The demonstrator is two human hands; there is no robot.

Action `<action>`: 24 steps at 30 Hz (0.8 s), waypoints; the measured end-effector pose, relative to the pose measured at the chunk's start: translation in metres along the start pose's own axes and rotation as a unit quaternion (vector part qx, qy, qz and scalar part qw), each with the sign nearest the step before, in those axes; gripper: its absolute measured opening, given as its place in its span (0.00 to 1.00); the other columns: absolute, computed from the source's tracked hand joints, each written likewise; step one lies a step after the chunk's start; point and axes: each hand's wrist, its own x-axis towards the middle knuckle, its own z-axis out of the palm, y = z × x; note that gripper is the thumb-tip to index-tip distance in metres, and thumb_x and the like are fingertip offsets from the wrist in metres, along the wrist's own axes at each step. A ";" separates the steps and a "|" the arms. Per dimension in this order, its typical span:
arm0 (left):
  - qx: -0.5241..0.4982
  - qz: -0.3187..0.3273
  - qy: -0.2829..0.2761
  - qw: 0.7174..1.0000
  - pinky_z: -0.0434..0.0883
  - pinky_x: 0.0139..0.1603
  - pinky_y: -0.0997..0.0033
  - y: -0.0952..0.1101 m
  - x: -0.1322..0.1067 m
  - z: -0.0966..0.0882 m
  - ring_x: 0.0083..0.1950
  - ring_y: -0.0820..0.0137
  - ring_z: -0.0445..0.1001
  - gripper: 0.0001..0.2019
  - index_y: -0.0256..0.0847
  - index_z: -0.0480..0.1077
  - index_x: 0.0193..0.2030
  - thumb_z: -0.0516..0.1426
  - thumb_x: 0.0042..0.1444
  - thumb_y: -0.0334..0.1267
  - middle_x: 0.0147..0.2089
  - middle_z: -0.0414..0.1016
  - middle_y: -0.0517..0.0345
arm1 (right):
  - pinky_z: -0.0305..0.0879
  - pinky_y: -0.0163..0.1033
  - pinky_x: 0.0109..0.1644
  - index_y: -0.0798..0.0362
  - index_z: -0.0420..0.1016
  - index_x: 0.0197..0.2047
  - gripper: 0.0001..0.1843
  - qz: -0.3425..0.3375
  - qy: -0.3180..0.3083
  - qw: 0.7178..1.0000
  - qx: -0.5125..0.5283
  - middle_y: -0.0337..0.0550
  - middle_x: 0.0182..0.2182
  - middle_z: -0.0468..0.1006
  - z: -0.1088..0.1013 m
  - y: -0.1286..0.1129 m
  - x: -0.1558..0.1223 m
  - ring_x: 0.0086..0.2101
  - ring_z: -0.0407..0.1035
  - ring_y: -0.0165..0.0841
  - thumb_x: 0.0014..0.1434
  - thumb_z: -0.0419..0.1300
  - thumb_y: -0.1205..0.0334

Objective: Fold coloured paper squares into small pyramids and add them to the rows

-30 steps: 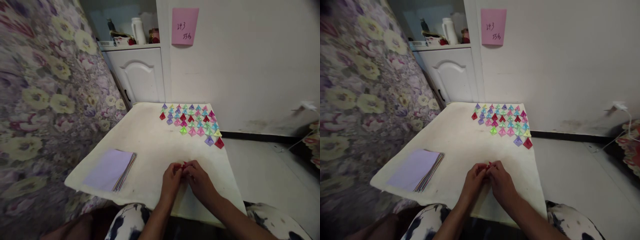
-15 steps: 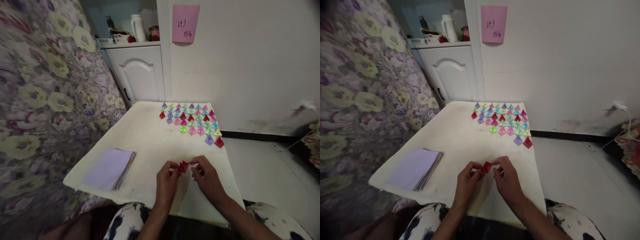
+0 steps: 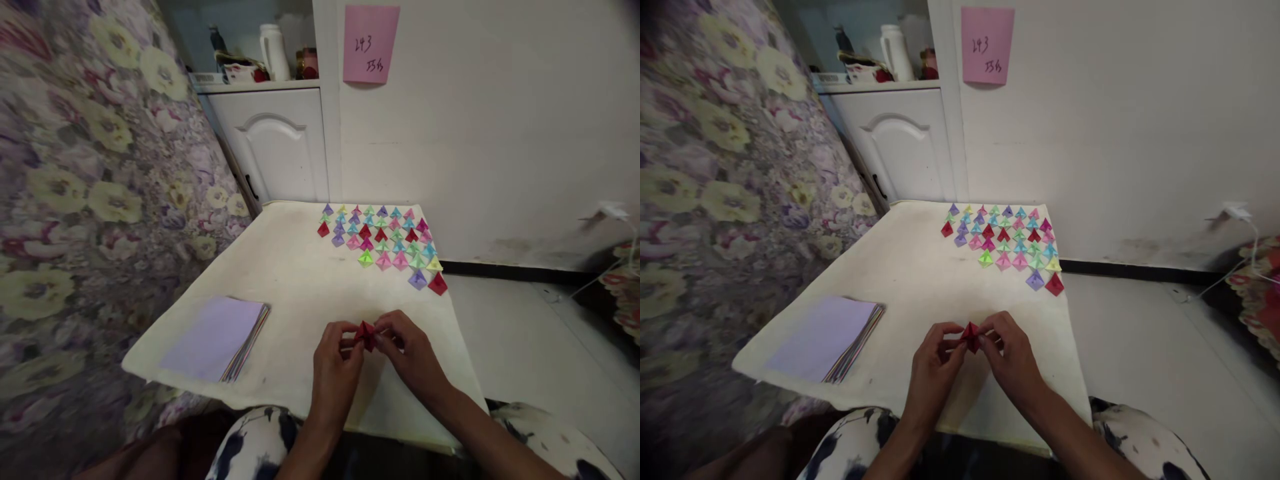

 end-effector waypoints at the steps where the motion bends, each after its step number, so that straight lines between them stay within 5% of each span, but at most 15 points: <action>1: -0.016 -0.014 0.000 1.000 0.71 0.35 0.72 0.000 0.000 0.000 0.38 0.68 0.75 0.08 0.42 0.66 0.40 0.56 0.51 0.35 0.41 0.72 0.55 | 0.64 0.35 0.32 0.50 0.70 0.34 0.05 -0.002 0.000 1.000 0.003 0.40 0.34 0.70 0.000 0.000 0.000 0.31 0.66 0.30 0.55 0.54 0.67; 12: -0.075 -0.060 -0.015 0.995 0.71 0.39 0.69 0.000 0.002 0.001 0.37 0.67 0.76 0.06 0.40 0.65 0.38 0.53 0.55 0.39 0.34 0.76 0.55 | 0.66 0.39 0.39 0.49 0.69 0.36 0.08 -0.064 -0.016 0.997 -0.039 0.44 0.38 0.68 0.004 -0.001 -0.006 0.38 0.66 0.34 0.57 0.51 0.69; 24: -0.025 -0.051 0.001 0.998 0.70 0.39 0.70 -0.010 0.002 0.004 0.38 0.68 0.73 0.09 0.41 0.65 0.40 0.53 0.51 0.31 0.38 0.73 0.57 | 0.67 0.35 0.35 0.51 0.65 0.38 0.06 -0.018 -0.023 0.999 -0.039 0.41 0.36 0.67 0.013 0.003 -0.009 0.34 0.67 0.30 0.57 0.51 0.69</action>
